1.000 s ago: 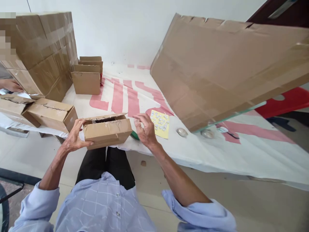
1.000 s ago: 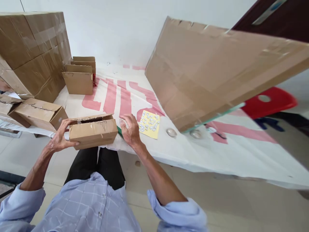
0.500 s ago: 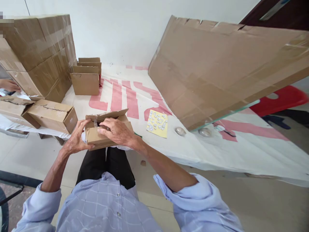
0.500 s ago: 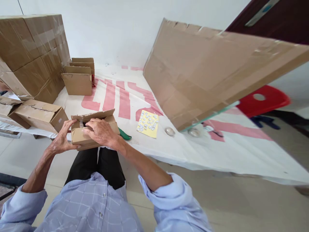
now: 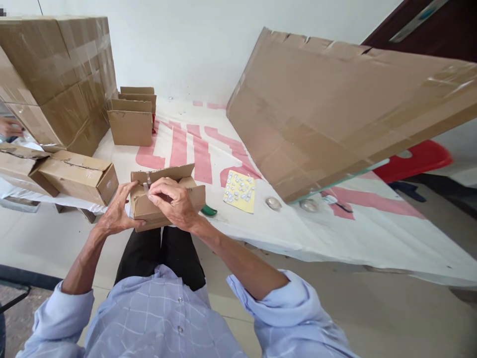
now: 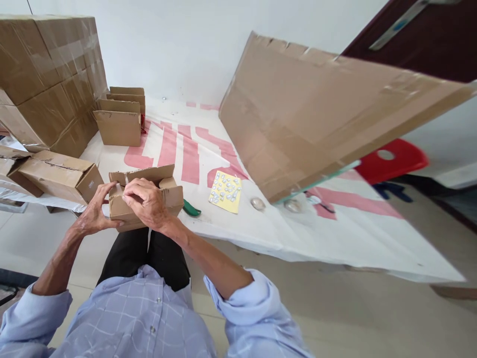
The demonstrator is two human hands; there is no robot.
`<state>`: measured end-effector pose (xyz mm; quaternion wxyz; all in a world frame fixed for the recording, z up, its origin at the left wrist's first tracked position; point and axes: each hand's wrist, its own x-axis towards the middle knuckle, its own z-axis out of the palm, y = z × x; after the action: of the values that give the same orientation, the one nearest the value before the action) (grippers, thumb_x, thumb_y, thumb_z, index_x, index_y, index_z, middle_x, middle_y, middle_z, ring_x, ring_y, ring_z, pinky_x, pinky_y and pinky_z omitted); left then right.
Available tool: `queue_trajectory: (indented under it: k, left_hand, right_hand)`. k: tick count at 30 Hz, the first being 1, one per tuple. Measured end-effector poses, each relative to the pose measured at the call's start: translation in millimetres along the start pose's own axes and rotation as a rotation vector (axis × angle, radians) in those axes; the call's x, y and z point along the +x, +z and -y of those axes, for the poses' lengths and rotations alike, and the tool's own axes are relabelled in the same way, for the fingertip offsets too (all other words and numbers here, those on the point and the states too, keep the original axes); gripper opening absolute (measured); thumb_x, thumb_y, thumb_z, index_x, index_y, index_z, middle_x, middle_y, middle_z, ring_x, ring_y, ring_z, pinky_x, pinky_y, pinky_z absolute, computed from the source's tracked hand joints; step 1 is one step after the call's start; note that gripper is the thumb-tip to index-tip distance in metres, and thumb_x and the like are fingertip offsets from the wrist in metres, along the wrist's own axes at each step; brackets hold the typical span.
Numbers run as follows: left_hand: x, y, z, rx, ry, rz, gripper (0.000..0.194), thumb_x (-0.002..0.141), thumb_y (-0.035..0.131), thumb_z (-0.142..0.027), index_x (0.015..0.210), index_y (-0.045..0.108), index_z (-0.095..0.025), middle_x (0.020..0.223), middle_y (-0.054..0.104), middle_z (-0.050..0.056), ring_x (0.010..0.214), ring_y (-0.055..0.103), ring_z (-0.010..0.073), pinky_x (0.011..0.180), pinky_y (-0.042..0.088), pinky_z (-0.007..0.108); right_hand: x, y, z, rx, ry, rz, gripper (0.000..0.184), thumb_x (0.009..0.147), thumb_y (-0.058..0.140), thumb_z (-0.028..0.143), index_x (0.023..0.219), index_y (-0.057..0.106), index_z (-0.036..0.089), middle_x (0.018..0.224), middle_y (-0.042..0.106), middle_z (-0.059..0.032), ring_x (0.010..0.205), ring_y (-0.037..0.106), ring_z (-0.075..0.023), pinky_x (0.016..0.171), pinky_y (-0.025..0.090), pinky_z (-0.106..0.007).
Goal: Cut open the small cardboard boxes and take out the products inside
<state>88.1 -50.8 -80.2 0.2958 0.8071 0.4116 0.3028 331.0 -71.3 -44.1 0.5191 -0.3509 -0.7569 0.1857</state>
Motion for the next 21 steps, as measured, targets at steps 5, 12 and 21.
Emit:
queue_trajectory:
  k: [5, 12, 21]
  left_hand:
    - [6.2, -1.3, -3.4, -0.037, -0.038, -0.030, 0.117, 0.070, 0.098, -0.044, 0.170, 0.040, -0.029, 0.164, 0.047, 0.016, 0.154, 0.051, 0.0417, 0.115, 0.061, 0.056]
    - [10.0, 0.1, -4.3, -0.036, -0.060, -0.037, 0.115, 0.068, 0.096, -0.046, 0.168, 0.041, -0.031, 0.165, 0.045, 0.016, 0.155, 0.050, 0.0406, 0.114, 0.061, 0.056]
    - [19.7, 0.9, 8.0, -0.050, -0.049, -0.111, 0.114, 0.067, 0.097, -0.045, 0.167, 0.043, -0.030, 0.164, 0.047, 0.017, 0.152, 0.053, 0.0414, 0.108, 0.064, 0.055]
  right_hand:
    - [-14.5, -15.2, 20.5, 0.022, -0.063, -0.080, 0.016, 0.109, 0.065, 0.030, 0.095, 0.072, 0.026, 0.095, 0.079, -0.0054, 0.091, 0.073, -0.0221, 0.093, 0.059, -0.042]
    - [-18.2, -23.6, 11.2, 0.030, 0.137, -0.076, 0.022, 0.107, 0.061, 0.038, 0.090, 0.068, 0.026, 0.094, 0.077, -0.0066, 0.090, 0.070, -0.0231, 0.091, 0.059, -0.041]
    - [-10.2, -32.4, 6.2, 0.377, 0.413, -0.079, 0.032, 0.095, 0.077, 0.054, 0.088, 0.068, 0.024, 0.083, 0.073, -0.0026, 0.077, 0.066, -0.0184, 0.079, 0.059, -0.036]
